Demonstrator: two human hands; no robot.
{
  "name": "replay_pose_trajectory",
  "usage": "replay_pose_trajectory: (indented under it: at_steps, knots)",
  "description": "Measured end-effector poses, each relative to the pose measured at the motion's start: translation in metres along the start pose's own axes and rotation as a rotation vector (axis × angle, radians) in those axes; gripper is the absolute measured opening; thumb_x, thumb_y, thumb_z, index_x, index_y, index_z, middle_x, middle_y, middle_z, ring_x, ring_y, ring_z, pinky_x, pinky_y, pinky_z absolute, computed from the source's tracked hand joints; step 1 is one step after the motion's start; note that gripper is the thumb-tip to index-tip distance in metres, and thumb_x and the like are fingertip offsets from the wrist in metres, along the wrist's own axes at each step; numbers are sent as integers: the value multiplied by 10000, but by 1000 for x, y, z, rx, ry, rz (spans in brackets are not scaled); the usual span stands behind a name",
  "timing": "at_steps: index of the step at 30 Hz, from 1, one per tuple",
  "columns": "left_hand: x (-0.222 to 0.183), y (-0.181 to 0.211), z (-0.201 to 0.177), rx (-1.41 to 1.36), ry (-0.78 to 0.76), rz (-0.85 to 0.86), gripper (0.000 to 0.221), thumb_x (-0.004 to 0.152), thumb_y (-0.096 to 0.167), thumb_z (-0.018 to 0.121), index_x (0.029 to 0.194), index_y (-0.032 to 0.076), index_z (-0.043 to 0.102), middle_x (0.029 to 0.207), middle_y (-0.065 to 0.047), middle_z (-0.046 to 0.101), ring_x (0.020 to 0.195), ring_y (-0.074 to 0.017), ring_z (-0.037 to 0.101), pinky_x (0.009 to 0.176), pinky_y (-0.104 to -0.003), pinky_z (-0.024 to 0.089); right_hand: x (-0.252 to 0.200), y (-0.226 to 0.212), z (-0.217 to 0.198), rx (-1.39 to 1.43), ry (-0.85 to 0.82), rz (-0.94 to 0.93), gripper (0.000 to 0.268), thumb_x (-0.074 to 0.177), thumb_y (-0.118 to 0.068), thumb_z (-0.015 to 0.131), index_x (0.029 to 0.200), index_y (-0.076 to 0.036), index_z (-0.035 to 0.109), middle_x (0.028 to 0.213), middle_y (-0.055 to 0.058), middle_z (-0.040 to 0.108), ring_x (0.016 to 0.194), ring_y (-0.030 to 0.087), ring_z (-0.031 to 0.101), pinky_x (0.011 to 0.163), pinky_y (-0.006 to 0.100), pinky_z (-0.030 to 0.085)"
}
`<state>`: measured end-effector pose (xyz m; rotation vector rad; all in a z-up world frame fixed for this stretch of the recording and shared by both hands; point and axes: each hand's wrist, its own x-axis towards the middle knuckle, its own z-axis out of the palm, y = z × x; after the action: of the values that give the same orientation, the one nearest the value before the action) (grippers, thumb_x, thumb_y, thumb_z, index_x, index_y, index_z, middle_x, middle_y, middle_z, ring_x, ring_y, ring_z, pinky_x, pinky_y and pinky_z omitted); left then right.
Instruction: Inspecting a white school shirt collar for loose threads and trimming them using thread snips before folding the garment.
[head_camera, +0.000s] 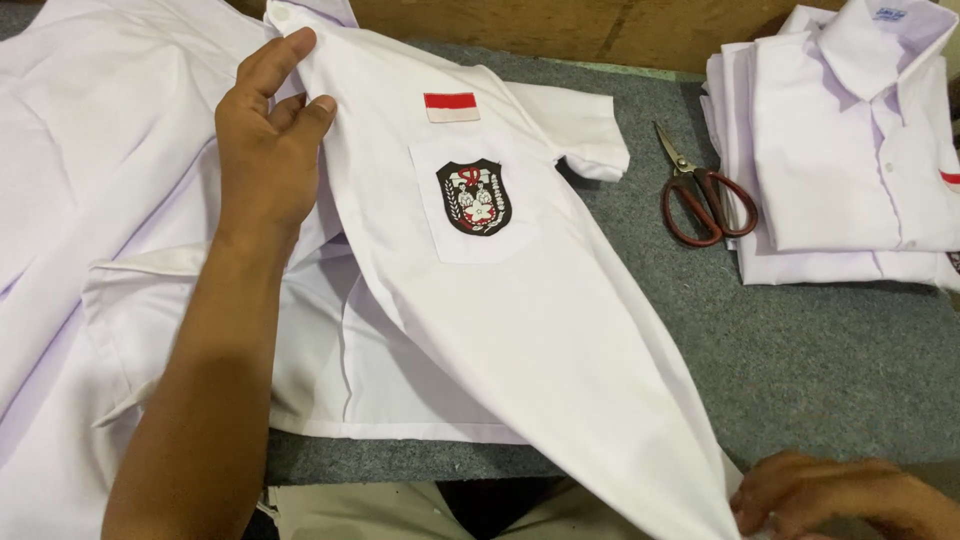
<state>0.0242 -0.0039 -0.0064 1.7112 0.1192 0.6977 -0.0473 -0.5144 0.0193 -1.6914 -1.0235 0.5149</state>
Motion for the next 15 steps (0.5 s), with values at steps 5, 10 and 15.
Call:
replay_pose_trajectory:
  at_steps: [5,10,15]
  knots:
    - [-2,2,1,6,-20,-49,498,987,-31,581,1460,120,543,1533,1,452,1044,-122,614,1014,-234,497,-4,24,-27,-397,189,684,191,799,-244,801,871,-130,936,991,-24,1003,1004,106,900,948,321,631]
    - [-1,0,2,30,-56,-9,539,980,-44,589,1484,130,509,1550,-18,448,1191,-128,591,1075,-265,456,68,6,-21,-626,422,905,229,846,-250,748,999,-160,893,976,-34,909,917,114,784,936,285,532]
    - [-3,5,1,-3,-78,-56,625,929,-69,534,1507,164,484,1567,-2,426,1024,-123,616,990,-245,511,163,6,-32,-506,398,875,376,952,-303,650,1284,-143,719,747,151,756,743,191,689,709,321,464]
